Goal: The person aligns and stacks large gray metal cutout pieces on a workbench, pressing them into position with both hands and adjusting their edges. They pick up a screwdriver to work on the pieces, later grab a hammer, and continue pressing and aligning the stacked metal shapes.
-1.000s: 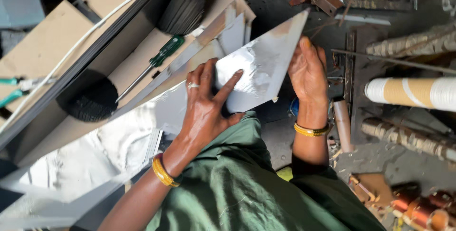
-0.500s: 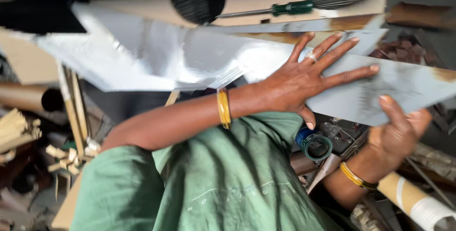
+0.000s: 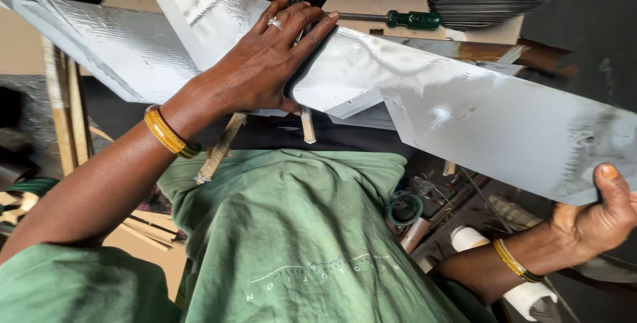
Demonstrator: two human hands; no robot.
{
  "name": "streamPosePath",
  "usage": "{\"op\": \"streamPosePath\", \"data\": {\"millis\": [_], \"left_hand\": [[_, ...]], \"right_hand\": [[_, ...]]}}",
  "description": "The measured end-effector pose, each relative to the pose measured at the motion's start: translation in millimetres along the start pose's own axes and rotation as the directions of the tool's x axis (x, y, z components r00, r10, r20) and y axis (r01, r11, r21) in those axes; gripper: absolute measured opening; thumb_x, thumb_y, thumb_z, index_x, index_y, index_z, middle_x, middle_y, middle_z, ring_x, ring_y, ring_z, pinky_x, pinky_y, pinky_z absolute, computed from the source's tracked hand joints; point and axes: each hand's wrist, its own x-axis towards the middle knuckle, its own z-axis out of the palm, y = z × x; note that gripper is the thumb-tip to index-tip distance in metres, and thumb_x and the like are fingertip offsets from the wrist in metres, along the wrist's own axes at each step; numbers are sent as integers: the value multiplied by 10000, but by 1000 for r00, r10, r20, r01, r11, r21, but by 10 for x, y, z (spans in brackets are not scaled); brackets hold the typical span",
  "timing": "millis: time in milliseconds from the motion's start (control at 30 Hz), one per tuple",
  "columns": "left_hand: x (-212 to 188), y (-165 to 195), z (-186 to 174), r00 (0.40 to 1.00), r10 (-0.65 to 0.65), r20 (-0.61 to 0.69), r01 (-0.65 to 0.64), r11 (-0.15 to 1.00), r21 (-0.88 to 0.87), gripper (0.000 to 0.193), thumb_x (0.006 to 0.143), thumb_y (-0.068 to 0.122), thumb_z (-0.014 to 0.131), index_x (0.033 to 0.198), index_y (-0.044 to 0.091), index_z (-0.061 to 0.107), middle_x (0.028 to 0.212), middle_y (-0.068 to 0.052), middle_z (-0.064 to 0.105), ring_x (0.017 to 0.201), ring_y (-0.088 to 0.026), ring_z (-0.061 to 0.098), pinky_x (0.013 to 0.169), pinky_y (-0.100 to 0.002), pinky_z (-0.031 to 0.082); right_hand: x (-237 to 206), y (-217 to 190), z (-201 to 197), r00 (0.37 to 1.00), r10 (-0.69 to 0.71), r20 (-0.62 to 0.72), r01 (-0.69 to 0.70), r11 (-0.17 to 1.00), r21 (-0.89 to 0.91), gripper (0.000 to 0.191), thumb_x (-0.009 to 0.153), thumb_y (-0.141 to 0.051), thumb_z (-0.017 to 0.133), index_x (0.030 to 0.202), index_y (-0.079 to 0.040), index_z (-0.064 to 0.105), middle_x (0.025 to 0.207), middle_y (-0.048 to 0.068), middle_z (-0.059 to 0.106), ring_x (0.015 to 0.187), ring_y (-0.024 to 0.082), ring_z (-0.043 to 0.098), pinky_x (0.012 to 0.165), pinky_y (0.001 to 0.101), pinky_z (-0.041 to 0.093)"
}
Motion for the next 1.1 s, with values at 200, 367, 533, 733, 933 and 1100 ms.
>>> {"op": "streamPosePath", "data": {"millis": [200,367,533,733,933,1100], "left_hand": [[80,71,-90,999,16,-43,-15,1000,8,1411,419,347,982,1583,-22,274,1468,-256,406,1373,-473,387,1207,-510,280],[49,160,-201,996,67,-53,-53,971,232,1382,430,405,936,1576,-41,308,1411,-251,451,1313,-431,436,1165,-511,315],[58,221,-256,998,65,14,-66,936,347,1384,440,480,914,1570,-44,308,1384,-255,481,1304,-389,454,1145,-515,284],[33,194,-277,997,54,59,-73,912,404,1491,391,501,942,1631,33,261,1289,-177,515,1212,-348,487,1080,-506,314],[-26,66,-270,991,-39,125,-12,924,381,1595,322,698,869,1662,112,233,1145,-146,482,1133,-336,477,989,-509,319],[88,-75,-136,999,-34,-41,41,980,193,1007,759,635,765,1539,74,467,1004,-167,570,961,-360,575,888,-512,423]], "right_hand": [[101,98,-405,986,-66,156,86,989,-121,315,984,160,664,1286,161,576,1201,227,641,1040,293,645,1048,424,549],[171,372,-533,997,41,73,-38,998,-42,413,954,155,671,1355,176,576,1296,249,664,1116,302,675,1095,417,571],[165,582,-499,995,101,22,-102,995,15,450,912,168,657,1355,147,581,1288,226,669,1172,305,687,1103,435,571],[166,749,-477,993,115,26,-116,992,41,452,909,173,660,1353,127,585,1307,206,669,1210,306,681,1144,433,545],[260,773,-376,992,106,68,-110,992,54,436,910,175,672,1336,130,593,1293,212,673,1159,304,679,1128,447,547],[392,757,-348,993,102,65,-104,994,30,345,912,186,678,1246,127,613,1244,209,684,1155,310,686,1109,461,560]]}}
